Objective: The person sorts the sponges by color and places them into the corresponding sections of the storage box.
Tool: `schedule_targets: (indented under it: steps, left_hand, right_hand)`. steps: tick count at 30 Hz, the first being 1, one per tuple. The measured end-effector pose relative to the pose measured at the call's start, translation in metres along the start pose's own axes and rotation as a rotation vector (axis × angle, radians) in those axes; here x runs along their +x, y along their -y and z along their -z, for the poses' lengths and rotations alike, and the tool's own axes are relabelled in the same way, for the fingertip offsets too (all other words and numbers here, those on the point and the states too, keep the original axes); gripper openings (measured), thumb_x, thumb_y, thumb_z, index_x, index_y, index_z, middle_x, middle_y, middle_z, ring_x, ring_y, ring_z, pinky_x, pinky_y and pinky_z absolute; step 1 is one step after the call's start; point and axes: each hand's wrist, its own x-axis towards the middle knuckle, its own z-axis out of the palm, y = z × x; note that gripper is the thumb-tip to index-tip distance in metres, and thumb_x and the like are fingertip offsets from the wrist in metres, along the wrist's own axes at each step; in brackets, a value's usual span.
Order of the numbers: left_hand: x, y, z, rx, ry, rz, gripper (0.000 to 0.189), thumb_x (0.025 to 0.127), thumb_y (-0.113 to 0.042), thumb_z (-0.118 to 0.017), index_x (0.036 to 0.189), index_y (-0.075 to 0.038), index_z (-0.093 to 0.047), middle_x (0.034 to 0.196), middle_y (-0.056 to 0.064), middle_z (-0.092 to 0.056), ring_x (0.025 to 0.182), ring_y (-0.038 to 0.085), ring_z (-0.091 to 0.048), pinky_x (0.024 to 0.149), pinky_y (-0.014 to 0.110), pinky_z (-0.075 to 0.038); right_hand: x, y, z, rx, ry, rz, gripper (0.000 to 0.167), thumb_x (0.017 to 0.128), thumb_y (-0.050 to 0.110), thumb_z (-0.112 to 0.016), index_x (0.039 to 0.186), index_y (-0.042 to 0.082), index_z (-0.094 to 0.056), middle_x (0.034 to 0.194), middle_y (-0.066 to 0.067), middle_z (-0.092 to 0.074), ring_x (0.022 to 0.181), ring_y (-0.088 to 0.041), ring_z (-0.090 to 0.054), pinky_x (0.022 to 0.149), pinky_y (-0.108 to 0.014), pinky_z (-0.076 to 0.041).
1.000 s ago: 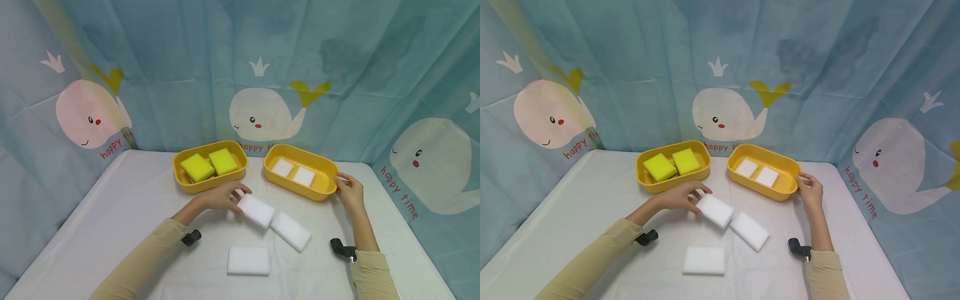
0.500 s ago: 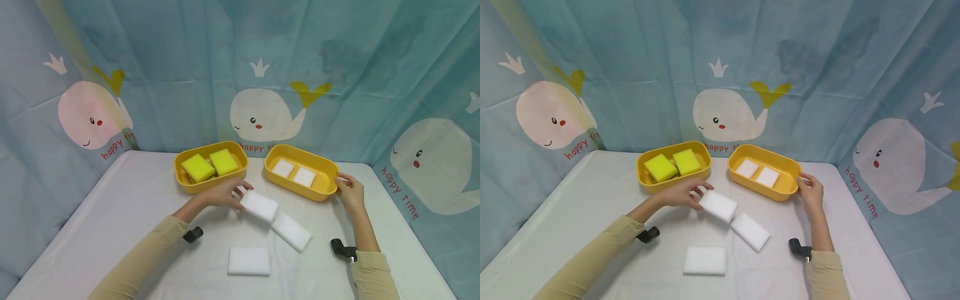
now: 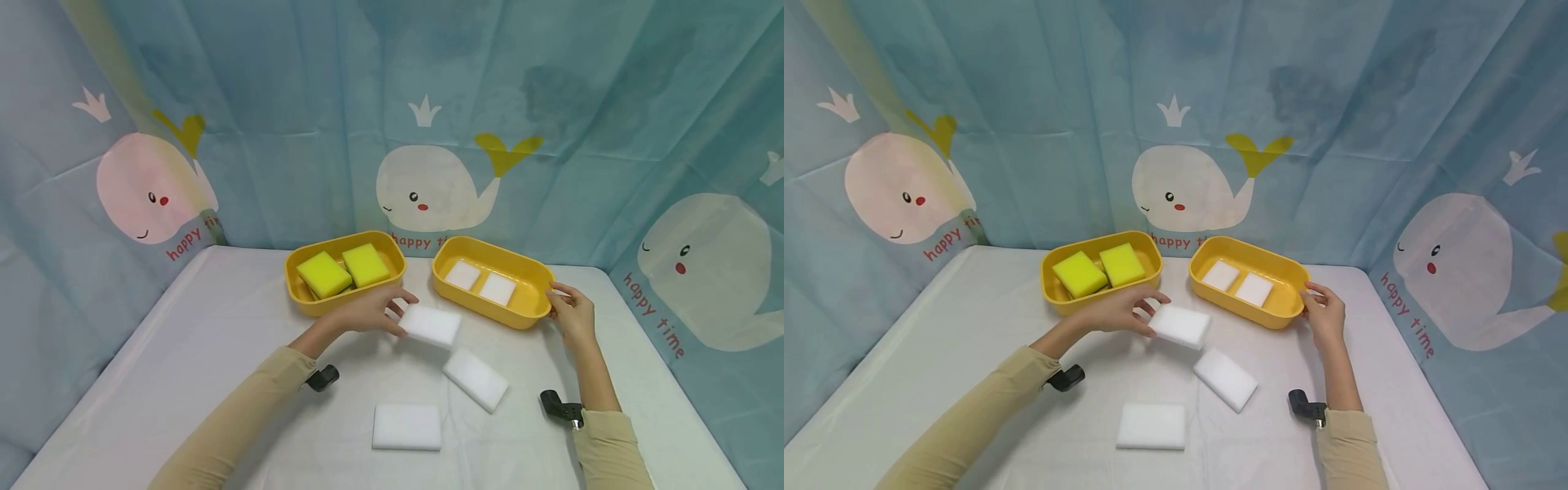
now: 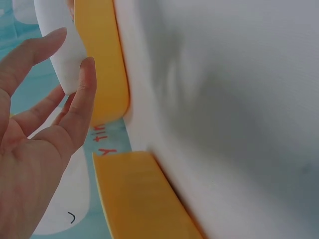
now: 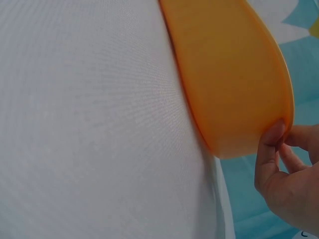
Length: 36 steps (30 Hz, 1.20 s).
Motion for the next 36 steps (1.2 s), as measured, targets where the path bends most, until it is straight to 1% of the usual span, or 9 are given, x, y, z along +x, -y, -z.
schedule_targets:
  steps: [7, 12, 15, 19, 22, 29, 36]
  left_hand:
    - [0.005, -0.003, 0.0, -0.004, -0.021, 0.006, 0.068, 0.09, -0.014, -0.086, 0.15, -0.005, -0.056, 0.152, 0.009, -0.055, 0.127, 0.028, -0.063, 0.101, 0.033, -0.058]
    - [0.009, -0.006, 0.0, -0.012, -0.047, 0.002, 0.068, 0.089, -0.015, -0.087, 0.148, -0.003, -0.057, 0.15, 0.011, -0.056, 0.125, 0.03, -0.065, 0.096, 0.031, -0.06]
    - [0.012, -0.009, 0.0, -0.012, -0.067, -0.002, 0.068, 0.088, -0.016, -0.088, 0.147, -0.001, -0.058, 0.149, 0.013, -0.057, 0.123, 0.031, -0.065, 0.095, 0.03, -0.06]
    - [0.017, -0.013, 0.0, -0.008, -0.095, 0.005, 0.068, 0.087, -0.015, -0.089, 0.146, 0.0, -0.058, 0.146, 0.013, -0.059, 0.119, 0.029, -0.067, 0.094, 0.029, -0.06]
    - [0.02, -0.015, -0.001, 0.001, -0.111, 0.013, 0.068, 0.087, -0.016, -0.089, 0.146, -0.001, -0.059, 0.144, 0.012, -0.06, 0.114, 0.024, -0.067, 0.091, 0.028, -0.061]
    - [0.027, -0.019, 0.0, 0.016, -0.131, 0.021, 0.069, 0.087, -0.018, -0.089, 0.147, -0.001, -0.059, 0.143, 0.012, -0.061, 0.114, 0.027, -0.067, 0.09, 0.027, -0.061]
    - [0.034, -0.024, 0.0, 0.017, -0.16, 0.034, 0.067, 0.086, -0.02, -0.091, 0.145, -0.004, -0.062, 0.14, 0.012, -0.062, 0.107, 0.021, -0.068, 0.09, 0.027, -0.061]
  right_hand:
    - [0.0, 0.0, -0.001, -0.009, -0.013, 0.016, 0.047, 0.109, 0.015, -0.058, 0.152, -0.002, -0.05, 0.094, 0.006, -0.057, 0.071, -0.001, -0.057, 0.066, -0.011, -0.056]
    - [0.0, -0.001, -0.001, -0.009, -0.011, 0.011, 0.047, 0.109, 0.016, -0.059, 0.152, -0.001, -0.05, 0.094, 0.007, -0.057, 0.071, -0.002, -0.057, 0.066, -0.011, -0.056]
    - [0.0, -0.001, -0.001, -0.01, -0.013, 0.008, 0.048, 0.109, 0.017, -0.059, 0.153, -0.001, -0.05, 0.094, 0.006, -0.057, 0.071, -0.002, -0.057, 0.066, -0.011, -0.056]
    - [0.001, -0.002, -0.001, -0.009, -0.013, 0.009, 0.048, 0.109, 0.017, -0.059, 0.152, -0.001, -0.051, 0.095, 0.006, -0.057, 0.071, -0.002, -0.057, 0.066, -0.011, -0.056]
    - [0.001, -0.002, -0.001, -0.007, -0.011, 0.009, 0.048, 0.109, 0.017, -0.059, 0.152, -0.001, -0.05, 0.095, 0.006, -0.057, 0.071, -0.002, -0.057, 0.067, -0.011, -0.056]
    - [0.001, -0.001, 0.0, 0.005, -0.001, 0.017, 0.048, 0.109, 0.016, -0.059, 0.152, -0.002, -0.05, 0.093, 0.006, -0.058, 0.071, -0.002, -0.058, 0.066, -0.012, -0.056]
    - [0.001, -0.001, 0.0, 0.001, -0.006, 0.013, 0.048, 0.109, 0.016, -0.06, 0.152, -0.002, -0.05, 0.094, 0.006, -0.058, 0.07, -0.002, -0.058, 0.066, -0.012, -0.057]
